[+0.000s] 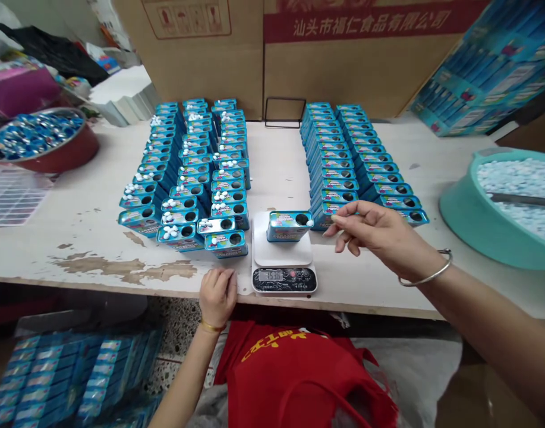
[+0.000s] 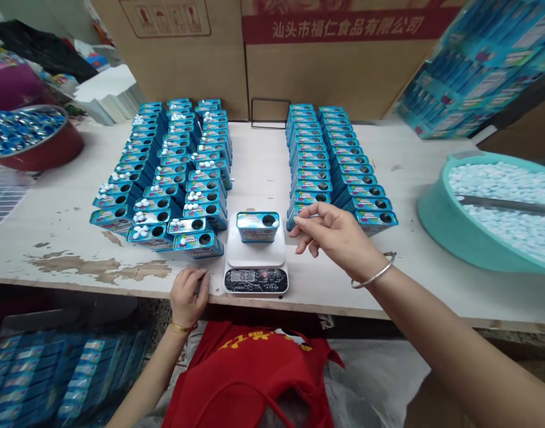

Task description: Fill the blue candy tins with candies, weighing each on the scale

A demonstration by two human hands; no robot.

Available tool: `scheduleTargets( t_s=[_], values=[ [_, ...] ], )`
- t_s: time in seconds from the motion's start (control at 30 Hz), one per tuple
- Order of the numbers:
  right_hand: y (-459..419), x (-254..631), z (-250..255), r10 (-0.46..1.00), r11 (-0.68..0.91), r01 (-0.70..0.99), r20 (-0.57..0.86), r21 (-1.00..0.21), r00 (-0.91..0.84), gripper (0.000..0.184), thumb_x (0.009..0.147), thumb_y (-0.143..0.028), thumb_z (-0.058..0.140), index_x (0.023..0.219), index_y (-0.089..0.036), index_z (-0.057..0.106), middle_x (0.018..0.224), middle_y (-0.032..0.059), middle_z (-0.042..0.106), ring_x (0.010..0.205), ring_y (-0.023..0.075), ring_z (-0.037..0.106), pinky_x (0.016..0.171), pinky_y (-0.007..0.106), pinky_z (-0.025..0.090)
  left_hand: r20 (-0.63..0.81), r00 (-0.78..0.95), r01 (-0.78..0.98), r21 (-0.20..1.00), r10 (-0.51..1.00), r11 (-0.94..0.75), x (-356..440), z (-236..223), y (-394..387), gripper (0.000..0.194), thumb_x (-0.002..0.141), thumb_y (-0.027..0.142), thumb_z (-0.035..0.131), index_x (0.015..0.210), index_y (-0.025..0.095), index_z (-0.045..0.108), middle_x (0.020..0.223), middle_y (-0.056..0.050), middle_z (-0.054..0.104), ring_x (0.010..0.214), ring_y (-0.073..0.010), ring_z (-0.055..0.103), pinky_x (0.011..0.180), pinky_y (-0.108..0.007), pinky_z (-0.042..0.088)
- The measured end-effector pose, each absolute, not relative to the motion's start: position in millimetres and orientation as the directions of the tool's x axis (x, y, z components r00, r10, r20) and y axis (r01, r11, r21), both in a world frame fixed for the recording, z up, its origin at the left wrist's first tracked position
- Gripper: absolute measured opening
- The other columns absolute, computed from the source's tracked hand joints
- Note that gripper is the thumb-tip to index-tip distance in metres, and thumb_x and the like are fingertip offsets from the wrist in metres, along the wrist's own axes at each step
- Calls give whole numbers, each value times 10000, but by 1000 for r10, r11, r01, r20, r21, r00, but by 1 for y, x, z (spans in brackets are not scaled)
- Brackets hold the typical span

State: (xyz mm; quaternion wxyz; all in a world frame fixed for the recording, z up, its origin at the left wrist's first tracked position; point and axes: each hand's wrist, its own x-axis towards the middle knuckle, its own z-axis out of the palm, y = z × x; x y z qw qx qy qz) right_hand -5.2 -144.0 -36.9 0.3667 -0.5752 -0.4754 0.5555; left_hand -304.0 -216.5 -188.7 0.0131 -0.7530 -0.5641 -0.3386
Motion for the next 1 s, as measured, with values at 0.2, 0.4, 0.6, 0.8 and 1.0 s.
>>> scheduleTargets(
  t_s=[0.2, 0.4, 0.6, 0.8, 1.0],
  values=[
    [-128, -29, -39, 989, 113, 373, 66, -921, -135, 214, 810, -380, 624, 772, -171, 600, 660, -1, 590, 549, 101, 500, 508, 242, 378, 546, 158, 864, 328, 823, -383, -305, -187, -215, 82, 839, 152, 544, 911, 163, 579, 801, -67, 594, 770, -182, 543, 713, -310, 445],
    [-131, -39, -44, 949, 309, 598, 280, -739, -145, 193, 869, -301, 550, 929, -150, 654, 764, 42, 608, 700, 161, 550, 644, 301, 431, 552, 172, 862, 317, 816, -397, -306, -186, -215, 95, 831, 133, 554, 920, 161, 571, 808, -68, 591, 767, -184, 538, 706, -312, 445],
    [-168, -29, -77, 854, 426, 781, 487, -456, -182, 327, 891, -294, 516, 1156, -133, 621, 1058, 143, 567, 974, 242, 522, 841, 406, 442, 554, 164, 871, 307, 816, -384, -306, -186, -214, 77, 829, 152, 559, 901, 166, 584, 807, -63, 603, 760, -181, 552, 705, -308, 445],
    [-160, -44, -76, 826, 430, 862, 502, -270, -255, 362, 885, -349, 518, 1192, -178, 607, 1286, 131, 518, 1181, 296, 425, 961, 458, 372, 546, 157, 877, 306, 823, -371, -305, -185, -214, 65, 835, 170, 552, 888, 169, 590, 800, -59, 610, 761, -176, 554, 711, -305, 442],
    [-159, 7, -73, 804, 304, 883, 593, -357, -37, 368, 886, -324, 505, 1245, -245, 523, 1271, 136, 518, 1181, 296, 457, 982, 484, 341, 518, 148, 874, 330, 842, -357, -303, -184, -215, 66, 836, 181, 545, 885, 181, 588, 802, -64, 607, 772, -184, 552, 710, -314, 442]
  ],
)
